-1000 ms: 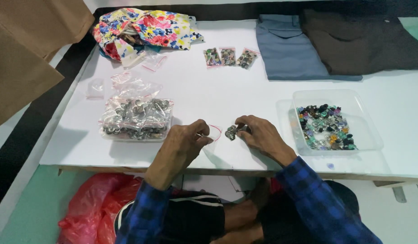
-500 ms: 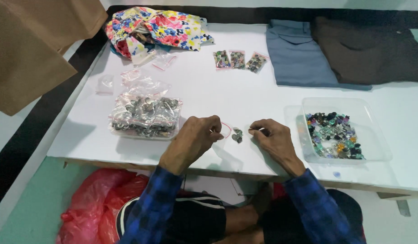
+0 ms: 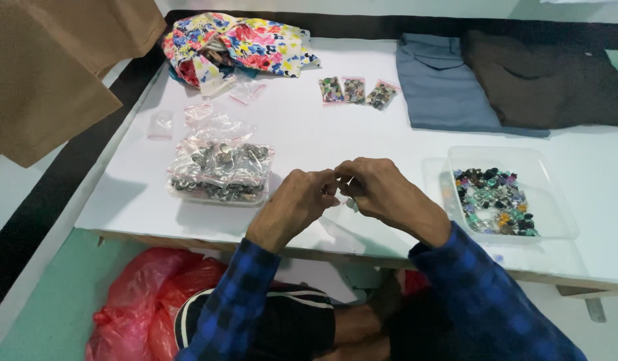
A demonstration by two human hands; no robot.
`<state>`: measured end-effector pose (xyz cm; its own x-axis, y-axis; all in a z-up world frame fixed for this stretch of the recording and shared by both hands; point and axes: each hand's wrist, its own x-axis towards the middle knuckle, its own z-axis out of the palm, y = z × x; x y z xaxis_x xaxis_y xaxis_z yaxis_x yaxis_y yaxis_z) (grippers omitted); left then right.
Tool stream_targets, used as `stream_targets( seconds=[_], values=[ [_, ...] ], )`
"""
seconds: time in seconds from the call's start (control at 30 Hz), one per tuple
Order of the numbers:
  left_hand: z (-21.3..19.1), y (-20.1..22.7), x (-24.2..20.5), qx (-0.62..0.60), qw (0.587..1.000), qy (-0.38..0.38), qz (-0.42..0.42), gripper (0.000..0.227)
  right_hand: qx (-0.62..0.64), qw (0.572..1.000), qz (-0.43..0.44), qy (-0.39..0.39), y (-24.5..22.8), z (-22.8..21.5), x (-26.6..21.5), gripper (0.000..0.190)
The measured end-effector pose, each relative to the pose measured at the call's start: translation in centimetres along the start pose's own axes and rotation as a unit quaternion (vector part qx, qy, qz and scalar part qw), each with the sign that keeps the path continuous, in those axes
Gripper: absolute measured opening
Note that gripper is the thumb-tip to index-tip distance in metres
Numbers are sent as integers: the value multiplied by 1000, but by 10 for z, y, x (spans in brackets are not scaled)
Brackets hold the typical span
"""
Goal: Sorting small decorative buttons from a container and placing them into small plastic bags
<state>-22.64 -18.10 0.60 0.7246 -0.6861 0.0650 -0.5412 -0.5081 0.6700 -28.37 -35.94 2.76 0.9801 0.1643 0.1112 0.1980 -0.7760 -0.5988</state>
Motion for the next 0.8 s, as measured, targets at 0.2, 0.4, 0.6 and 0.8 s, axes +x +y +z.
stream_targets(
  seconds=[0.2, 0.4, 0.6, 0.8],
  values=[
    [4, -14, 1, -15, 999, 21, 19, 13, 14, 1000, -12, 11, -3, 2, -3, 20],
    [8, -24, 0, -26, 998, 42, 30, 9, 36, 996, -17, 76, 3, -1, -7, 26],
    [-11, -23, -15, -24, 998, 52, 32, 8, -103, 993, 9, -63, 38, 8, -12, 33],
    [-7, -22, -13, -6, 999, 50, 6, 11, -163, 982, 43, -89, 59, 25, -3, 34]
  ],
)
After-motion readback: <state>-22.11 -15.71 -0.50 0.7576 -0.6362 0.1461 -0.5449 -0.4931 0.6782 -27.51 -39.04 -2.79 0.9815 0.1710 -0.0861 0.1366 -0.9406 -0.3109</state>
